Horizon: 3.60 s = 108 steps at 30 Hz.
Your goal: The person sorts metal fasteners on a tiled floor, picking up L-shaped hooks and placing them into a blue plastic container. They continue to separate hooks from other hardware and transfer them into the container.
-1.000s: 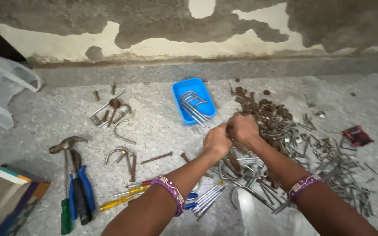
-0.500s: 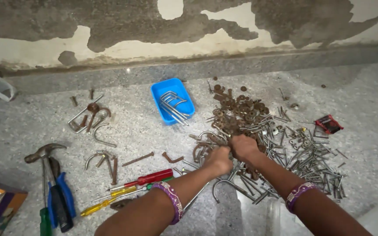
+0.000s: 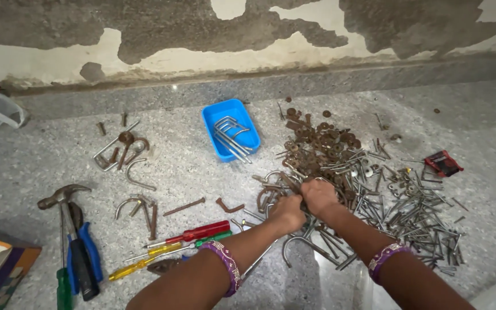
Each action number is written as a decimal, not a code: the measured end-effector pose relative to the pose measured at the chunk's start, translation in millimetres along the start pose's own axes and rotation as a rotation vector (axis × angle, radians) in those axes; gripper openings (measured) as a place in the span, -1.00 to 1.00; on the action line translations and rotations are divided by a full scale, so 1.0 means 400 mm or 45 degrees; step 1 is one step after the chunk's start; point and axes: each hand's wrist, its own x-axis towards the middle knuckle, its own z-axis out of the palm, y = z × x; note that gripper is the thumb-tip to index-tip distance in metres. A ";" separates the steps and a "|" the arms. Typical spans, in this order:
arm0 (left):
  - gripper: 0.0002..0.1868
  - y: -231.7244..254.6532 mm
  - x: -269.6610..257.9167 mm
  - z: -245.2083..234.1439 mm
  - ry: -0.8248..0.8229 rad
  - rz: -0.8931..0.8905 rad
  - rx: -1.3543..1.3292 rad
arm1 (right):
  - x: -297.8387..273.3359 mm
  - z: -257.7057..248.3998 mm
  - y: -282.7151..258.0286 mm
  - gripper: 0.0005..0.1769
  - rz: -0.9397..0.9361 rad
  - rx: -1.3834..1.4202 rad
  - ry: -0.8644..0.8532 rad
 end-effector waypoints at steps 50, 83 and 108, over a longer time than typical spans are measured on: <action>-0.58 -0.002 -0.071 -0.162 0.207 -0.189 -0.025 | -0.034 -0.260 0.101 -0.79 0.224 1.053 -0.549; -0.79 0.024 0.054 -0.231 0.611 0.485 -0.145 | -0.029 -0.257 0.066 -0.70 0.176 1.216 -0.582; -0.65 -0.133 0.158 -0.223 1.027 -0.251 -0.845 | 0.183 -0.324 -0.128 -0.69 -0.200 1.352 -0.144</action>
